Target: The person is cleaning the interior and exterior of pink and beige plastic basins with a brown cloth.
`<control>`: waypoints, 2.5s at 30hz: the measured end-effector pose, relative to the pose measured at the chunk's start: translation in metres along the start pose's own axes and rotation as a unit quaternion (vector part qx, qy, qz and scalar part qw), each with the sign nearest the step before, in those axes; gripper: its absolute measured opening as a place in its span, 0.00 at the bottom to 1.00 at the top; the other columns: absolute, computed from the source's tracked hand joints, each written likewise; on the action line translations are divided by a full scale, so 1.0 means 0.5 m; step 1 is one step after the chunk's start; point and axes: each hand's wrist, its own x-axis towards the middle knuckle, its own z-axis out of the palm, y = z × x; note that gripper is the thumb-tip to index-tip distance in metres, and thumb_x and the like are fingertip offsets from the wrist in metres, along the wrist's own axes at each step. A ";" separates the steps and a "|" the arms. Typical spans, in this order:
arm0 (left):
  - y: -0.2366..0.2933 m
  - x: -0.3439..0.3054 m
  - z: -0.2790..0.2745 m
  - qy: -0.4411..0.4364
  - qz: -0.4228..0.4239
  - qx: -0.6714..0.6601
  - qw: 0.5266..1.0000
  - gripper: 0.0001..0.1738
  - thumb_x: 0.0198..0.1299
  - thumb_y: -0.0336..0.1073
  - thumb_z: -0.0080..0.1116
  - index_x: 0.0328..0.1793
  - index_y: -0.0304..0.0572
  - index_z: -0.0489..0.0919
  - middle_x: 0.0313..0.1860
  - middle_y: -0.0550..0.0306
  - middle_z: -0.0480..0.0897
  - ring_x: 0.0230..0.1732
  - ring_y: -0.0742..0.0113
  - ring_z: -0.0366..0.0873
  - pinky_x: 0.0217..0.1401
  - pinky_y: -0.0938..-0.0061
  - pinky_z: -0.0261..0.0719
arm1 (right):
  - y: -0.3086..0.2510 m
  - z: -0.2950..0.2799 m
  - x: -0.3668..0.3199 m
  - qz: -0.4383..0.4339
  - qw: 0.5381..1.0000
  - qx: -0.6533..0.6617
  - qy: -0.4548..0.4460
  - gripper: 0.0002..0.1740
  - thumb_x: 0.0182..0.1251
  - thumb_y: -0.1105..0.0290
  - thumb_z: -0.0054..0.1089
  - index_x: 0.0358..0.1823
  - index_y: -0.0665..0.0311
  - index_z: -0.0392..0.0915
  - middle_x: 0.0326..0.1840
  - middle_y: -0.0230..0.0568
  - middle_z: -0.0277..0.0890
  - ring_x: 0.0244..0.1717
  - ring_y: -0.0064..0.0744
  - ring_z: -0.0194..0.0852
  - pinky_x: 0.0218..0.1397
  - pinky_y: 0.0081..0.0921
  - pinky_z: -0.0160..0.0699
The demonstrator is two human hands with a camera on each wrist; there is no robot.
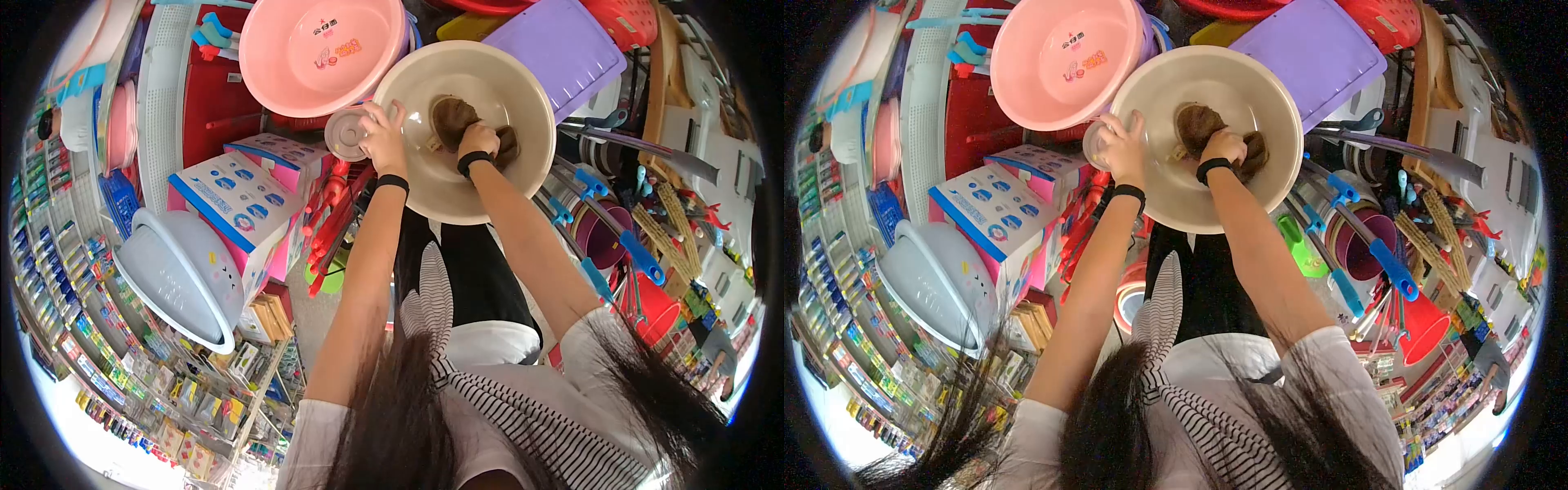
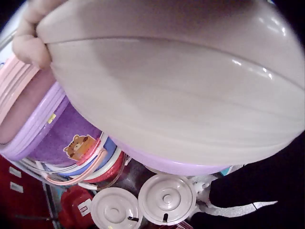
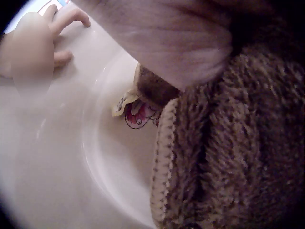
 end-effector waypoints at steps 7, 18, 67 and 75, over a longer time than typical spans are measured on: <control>0.007 -0.003 0.012 -0.006 0.003 -0.023 1.000 0.32 0.62 0.36 0.52 0.70 0.73 0.57 0.65 0.39 0.64 0.44 0.56 0.69 0.13 0.80 0.66 | 0.003 0.012 0.006 0.003 1.000 0.014 0.012 0.18 0.66 0.64 0.56 0.52 0.68 0.74 0.38 0.57 0.78 0.35 0.60 0.82 0.22 0.49 0.84; 0.002 -0.010 0.014 0.011 -0.010 -0.157 0.987 0.31 0.56 0.37 0.58 0.67 0.68 0.65 0.67 0.36 0.62 0.52 0.50 0.69 0.27 0.68 0.81 | 0.033 0.019 -0.010 -0.014 0.996 0.052 0.068 0.11 0.67 0.65 0.54 0.43 0.65 0.75 0.37 0.54 0.80 0.34 0.57 0.83 0.19 0.53 0.82; -0.137 -0.150 -0.048 -0.130 -0.177 -0.693 0.686 0.21 0.49 0.46 0.63 0.28 0.29 0.78 0.25 0.38 0.81 0.29 0.41 0.81 0.37 0.56 0.76 | 0.543 -0.269 -0.419 0.004 0.598 0.765 0.238 0.17 0.61 0.74 0.42 0.46 0.74 0.77 0.34 0.27 0.69 0.33 0.18 0.56 0.38 0.17 0.57; -0.151 -0.159 -0.148 -0.050 -0.133 -0.754 0.641 0.11 0.47 0.25 0.59 0.39 0.29 0.79 0.30 0.41 0.83 0.36 0.47 0.83 0.45 0.62 0.77 | 0.538 -0.272 -0.415 0.009 0.559 0.793 0.242 0.17 0.62 0.74 0.42 0.47 0.74 0.77 0.35 0.28 0.71 0.34 0.18 0.59 0.40 0.19 0.60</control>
